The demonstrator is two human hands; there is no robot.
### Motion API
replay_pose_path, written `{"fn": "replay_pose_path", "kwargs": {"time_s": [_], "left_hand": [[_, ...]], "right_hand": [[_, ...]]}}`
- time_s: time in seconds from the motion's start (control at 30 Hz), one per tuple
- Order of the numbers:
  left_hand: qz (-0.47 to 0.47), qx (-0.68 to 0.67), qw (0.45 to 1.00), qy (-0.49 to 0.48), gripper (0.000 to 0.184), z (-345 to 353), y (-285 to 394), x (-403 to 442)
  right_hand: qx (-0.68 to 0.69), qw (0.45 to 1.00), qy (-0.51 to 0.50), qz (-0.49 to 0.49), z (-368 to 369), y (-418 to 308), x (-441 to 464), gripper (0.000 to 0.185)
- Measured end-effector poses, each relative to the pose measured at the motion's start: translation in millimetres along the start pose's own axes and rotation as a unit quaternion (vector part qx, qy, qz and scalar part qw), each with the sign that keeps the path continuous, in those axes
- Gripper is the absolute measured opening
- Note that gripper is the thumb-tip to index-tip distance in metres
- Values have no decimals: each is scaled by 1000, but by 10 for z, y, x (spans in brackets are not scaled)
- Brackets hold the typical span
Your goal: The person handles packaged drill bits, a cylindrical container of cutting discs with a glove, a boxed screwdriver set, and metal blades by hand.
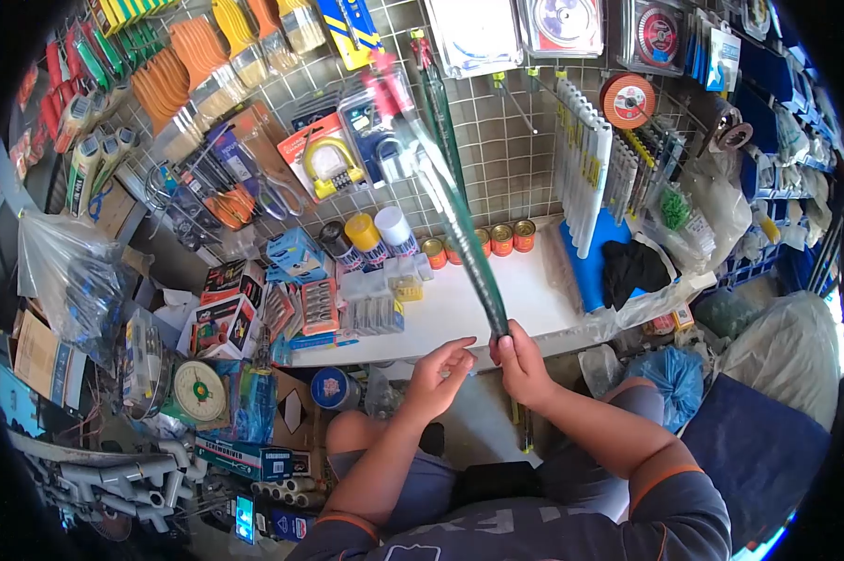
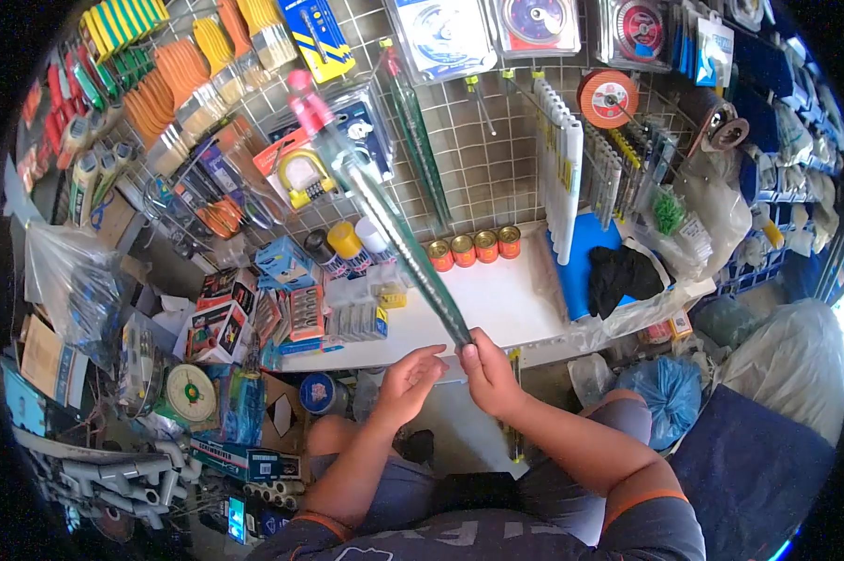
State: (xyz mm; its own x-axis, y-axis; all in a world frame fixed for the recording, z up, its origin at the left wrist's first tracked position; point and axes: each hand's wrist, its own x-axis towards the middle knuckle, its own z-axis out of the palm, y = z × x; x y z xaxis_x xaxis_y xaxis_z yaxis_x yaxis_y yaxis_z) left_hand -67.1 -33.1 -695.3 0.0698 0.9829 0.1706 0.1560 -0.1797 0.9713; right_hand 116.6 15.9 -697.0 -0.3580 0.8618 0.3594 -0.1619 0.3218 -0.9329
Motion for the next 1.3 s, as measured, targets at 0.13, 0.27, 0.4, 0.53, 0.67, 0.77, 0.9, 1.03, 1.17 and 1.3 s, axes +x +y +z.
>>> {"fn": "replay_pose_path", "kwargs": {"time_s": [0.13,0.27,0.4,0.53,0.67,0.77,0.9,1.03,1.17,1.3], "left_hand": [[-13,31,999,-4,33,-53,24,-63],[-19,47,999,-3,32,-94,-15,-111],[-14,59,998,-3,31,-107,1,-152],[-7,53,999,-7,31,-90,40,-181],[10,67,998,-18,30,-89,33,-192],[31,72,997,-10,30,-78,-34,-187],[24,75,997,-13,30,-65,8,-195],[14,83,996,-22,30,-71,42,-195],[12,85,996,-27,31,-57,19,-183],[23,85,996,-30,31,-10,8,-154]], "right_hand": [[63,998,11,19,9,15,6,29],[108,993,10,44,5,62,48,28],[125,990,31,56,3,21,78,28],[141,989,27,41,3,32,61,29],[112,993,15,30,-16,18,59,29],[100,994,11,42,-10,22,42,29],[138,989,10,47,17,65,45,29],[193,978,12,81,5,53,89,27],[220,970,10,99,-24,-28,184,25],[238,966,14,104,-19,-136,279,22]]}}
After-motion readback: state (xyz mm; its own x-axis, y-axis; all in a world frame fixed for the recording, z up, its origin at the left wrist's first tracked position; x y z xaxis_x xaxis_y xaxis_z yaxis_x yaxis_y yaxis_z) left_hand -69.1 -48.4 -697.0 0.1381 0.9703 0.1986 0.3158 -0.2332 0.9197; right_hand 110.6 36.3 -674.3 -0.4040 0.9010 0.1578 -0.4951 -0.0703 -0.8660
